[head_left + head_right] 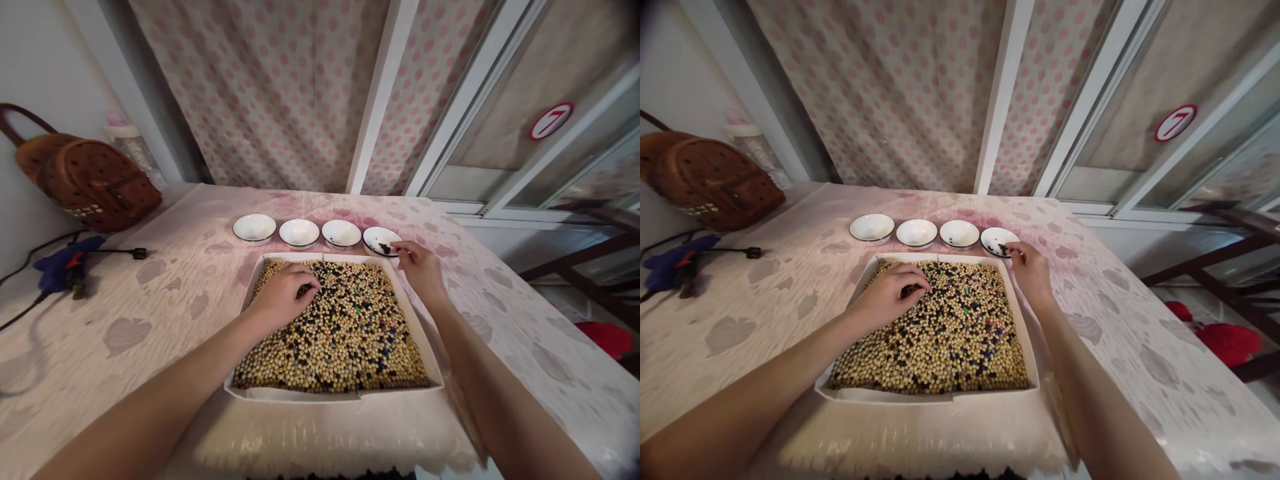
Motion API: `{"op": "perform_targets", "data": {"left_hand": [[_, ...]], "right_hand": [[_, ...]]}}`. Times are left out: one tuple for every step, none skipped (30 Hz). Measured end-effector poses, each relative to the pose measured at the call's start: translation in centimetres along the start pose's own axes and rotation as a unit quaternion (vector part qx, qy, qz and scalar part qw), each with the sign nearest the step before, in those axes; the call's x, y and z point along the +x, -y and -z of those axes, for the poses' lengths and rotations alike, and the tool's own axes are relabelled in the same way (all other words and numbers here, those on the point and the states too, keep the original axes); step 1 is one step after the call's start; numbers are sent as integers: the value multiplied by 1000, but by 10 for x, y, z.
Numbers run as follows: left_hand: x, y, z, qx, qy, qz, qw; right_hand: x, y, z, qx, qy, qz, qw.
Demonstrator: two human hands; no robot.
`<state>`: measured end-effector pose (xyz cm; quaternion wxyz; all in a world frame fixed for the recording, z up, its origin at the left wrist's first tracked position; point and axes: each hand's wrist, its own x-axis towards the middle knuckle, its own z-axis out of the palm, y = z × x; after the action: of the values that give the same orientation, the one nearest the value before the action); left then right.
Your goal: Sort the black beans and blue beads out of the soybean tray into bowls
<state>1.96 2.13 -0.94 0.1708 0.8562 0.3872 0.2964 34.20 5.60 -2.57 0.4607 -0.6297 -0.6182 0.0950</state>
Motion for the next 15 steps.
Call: {"op": "perform_targets", "data": {"left_hand": [[0,0,0,1,0,-2,1000],[0,1,0,2,0,-3,1000],[0,1,0,2,-1,-5,1000],[0,1,0,1,-2,-6,1000],[0,1,0,0,-3,-7,1000],[0,1,0,-1,-4,-7,1000],[0,0,0,-1,-6,-7,1000],[0,0,1,0,-7,-8,1000],[0,0,1,0,-7,-9,1000],[0,0,1,1,-8,-10,1000],[0,-1,1,1,-8,-11,1000],[0,0,1,-1,-7,-12,1000],[0,0,1,-2,-6,-13,1000],[0,0,1,-4,-5,-12,1000],[0,0,1,-5,-4,-12,1000]], "right_hand": [[-2,6,1,11,2,1,1000],[-4,12,3,23,10,2,1000],[-6,18,4,32,26,5,999],[-9,25,4,38,52,11,998],[-13,32,5,39,87,22,995],[-16,38,5,37,131,38,990],[-20,44,5,35,177,58,982],[-23,50,5,31,225,78,971],[-26,55,4,28,267,100,958],[-29,60,4,23,301,118,946],[-31,63,4,18,330,131,935],[-33,66,4,14,351,139,926],[-34,68,5,11,365,142,920],[-35,69,5,8,377,143,915],[-35,70,5,7,385,143,912]]}}
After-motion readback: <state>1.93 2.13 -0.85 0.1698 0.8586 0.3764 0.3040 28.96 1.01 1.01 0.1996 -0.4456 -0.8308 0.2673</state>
